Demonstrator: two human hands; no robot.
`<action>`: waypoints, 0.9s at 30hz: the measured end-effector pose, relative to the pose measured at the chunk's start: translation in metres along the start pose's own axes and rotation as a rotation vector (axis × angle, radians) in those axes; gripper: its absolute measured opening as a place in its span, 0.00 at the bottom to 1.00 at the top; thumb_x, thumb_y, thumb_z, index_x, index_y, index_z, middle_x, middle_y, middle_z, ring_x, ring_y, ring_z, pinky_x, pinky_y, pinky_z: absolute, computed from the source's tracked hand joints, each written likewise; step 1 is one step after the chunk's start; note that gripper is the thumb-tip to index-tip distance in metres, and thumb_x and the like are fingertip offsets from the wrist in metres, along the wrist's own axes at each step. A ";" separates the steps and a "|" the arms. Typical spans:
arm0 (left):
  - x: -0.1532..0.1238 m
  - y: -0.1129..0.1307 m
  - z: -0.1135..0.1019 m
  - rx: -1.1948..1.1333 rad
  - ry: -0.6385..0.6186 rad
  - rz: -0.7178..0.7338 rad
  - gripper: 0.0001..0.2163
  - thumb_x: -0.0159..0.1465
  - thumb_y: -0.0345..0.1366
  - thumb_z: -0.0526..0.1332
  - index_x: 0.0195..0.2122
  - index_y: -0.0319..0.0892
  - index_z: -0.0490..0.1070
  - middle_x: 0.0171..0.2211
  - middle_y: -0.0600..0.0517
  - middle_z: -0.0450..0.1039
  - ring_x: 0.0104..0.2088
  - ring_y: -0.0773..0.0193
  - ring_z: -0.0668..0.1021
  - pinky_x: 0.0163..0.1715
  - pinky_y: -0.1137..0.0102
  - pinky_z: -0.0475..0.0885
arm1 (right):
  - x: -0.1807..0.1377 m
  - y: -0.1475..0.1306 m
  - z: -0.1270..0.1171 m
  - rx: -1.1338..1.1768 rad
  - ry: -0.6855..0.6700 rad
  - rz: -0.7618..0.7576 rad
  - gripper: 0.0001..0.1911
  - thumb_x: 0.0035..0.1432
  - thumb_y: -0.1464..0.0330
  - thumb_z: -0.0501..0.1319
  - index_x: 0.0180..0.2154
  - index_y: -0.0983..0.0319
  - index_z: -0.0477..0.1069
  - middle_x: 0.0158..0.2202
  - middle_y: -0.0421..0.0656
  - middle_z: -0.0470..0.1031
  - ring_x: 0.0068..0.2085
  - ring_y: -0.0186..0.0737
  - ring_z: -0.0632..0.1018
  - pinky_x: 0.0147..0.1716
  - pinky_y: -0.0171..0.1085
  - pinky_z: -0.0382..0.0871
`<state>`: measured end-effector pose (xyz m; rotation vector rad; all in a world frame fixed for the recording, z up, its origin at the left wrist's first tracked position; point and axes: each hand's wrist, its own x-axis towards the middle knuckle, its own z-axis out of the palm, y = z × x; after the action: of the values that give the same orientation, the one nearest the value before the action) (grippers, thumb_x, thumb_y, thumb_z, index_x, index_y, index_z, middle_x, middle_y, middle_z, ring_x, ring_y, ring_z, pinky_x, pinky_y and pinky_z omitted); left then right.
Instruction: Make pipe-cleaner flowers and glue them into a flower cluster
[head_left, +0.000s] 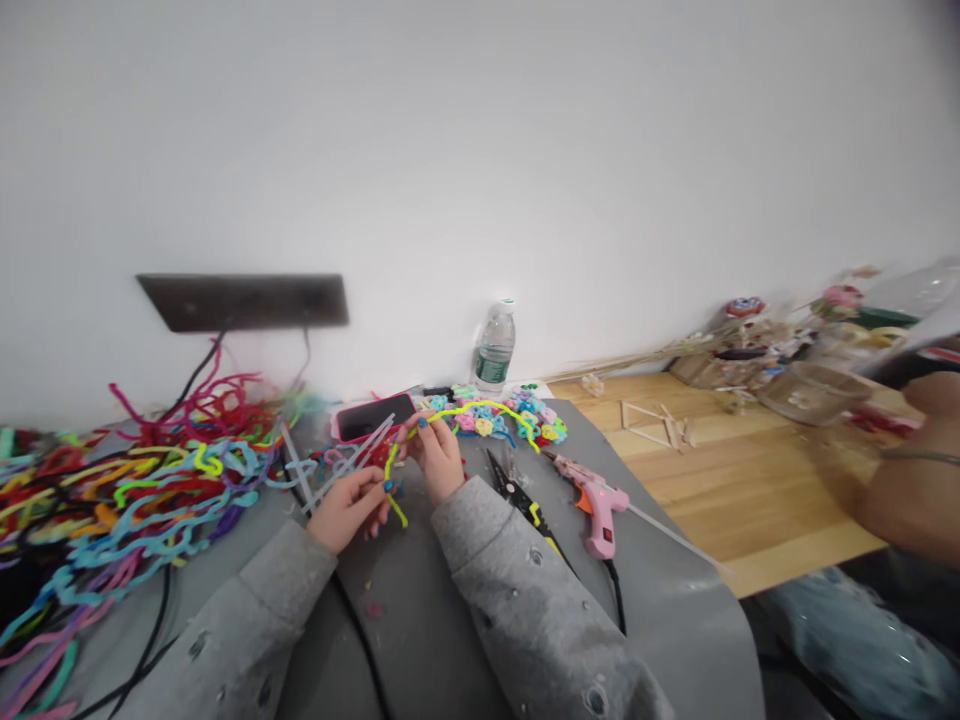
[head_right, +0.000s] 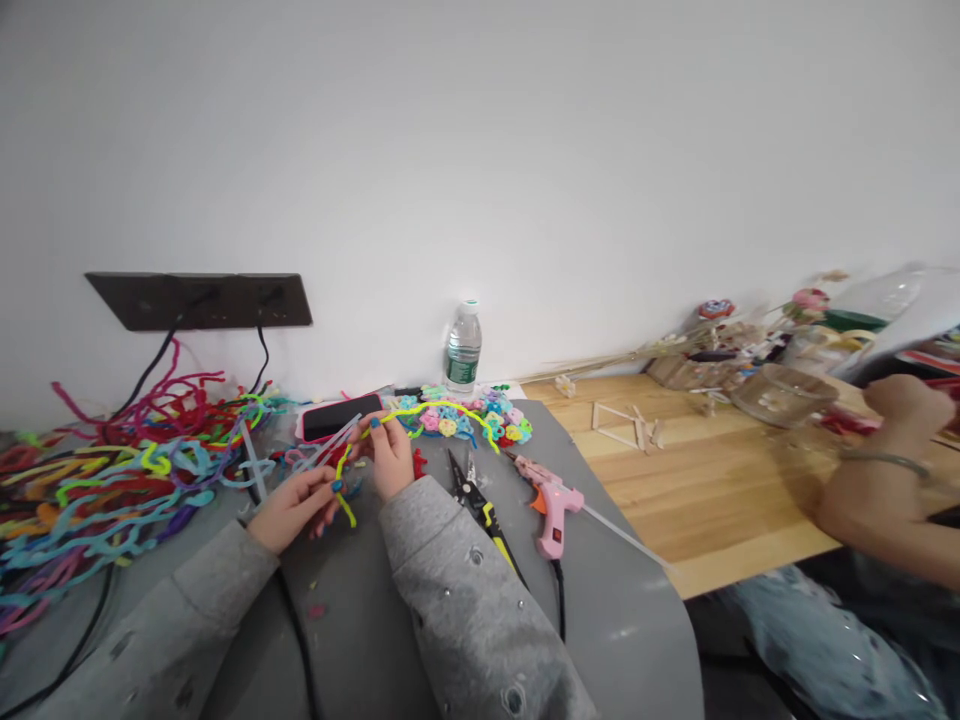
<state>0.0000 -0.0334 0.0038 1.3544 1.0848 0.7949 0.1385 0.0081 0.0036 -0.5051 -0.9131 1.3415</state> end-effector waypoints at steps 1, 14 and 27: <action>0.002 -0.001 -0.002 -0.027 0.044 0.021 0.16 0.53 0.49 0.60 0.28 0.40 0.62 0.15 0.59 0.66 0.11 0.73 0.65 0.11 0.79 0.59 | 0.000 0.000 -0.001 -0.003 0.033 -0.009 0.11 0.53 0.59 0.59 0.30 0.60 0.65 0.23 0.36 0.70 0.19 0.30 0.69 0.21 0.32 0.63; 0.002 -0.001 -0.013 -0.383 0.388 0.132 0.15 0.49 0.45 0.65 0.29 0.41 0.64 0.10 0.64 0.55 0.10 0.76 0.57 0.10 0.79 0.54 | 0.000 0.003 -0.004 -0.193 0.033 0.074 0.17 0.48 0.54 0.62 0.26 0.62 0.70 0.22 0.39 0.70 0.20 0.32 0.69 0.22 0.34 0.66; 0.003 -0.020 -0.019 -0.451 0.388 0.209 0.15 0.50 0.45 0.65 0.30 0.40 0.67 0.09 0.65 0.51 0.08 0.79 0.51 0.10 0.80 0.48 | -0.013 0.007 0.002 -0.473 -0.482 0.233 0.12 0.50 0.60 0.60 0.26 0.63 0.69 0.18 0.34 0.63 0.19 0.27 0.62 0.19 0.29 0.54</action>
<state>-0.0190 -0.0256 -0.0141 0.9571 0.9830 1.4076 0.1334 -0.0029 -0.0042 -0.6773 -1.6294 1.4903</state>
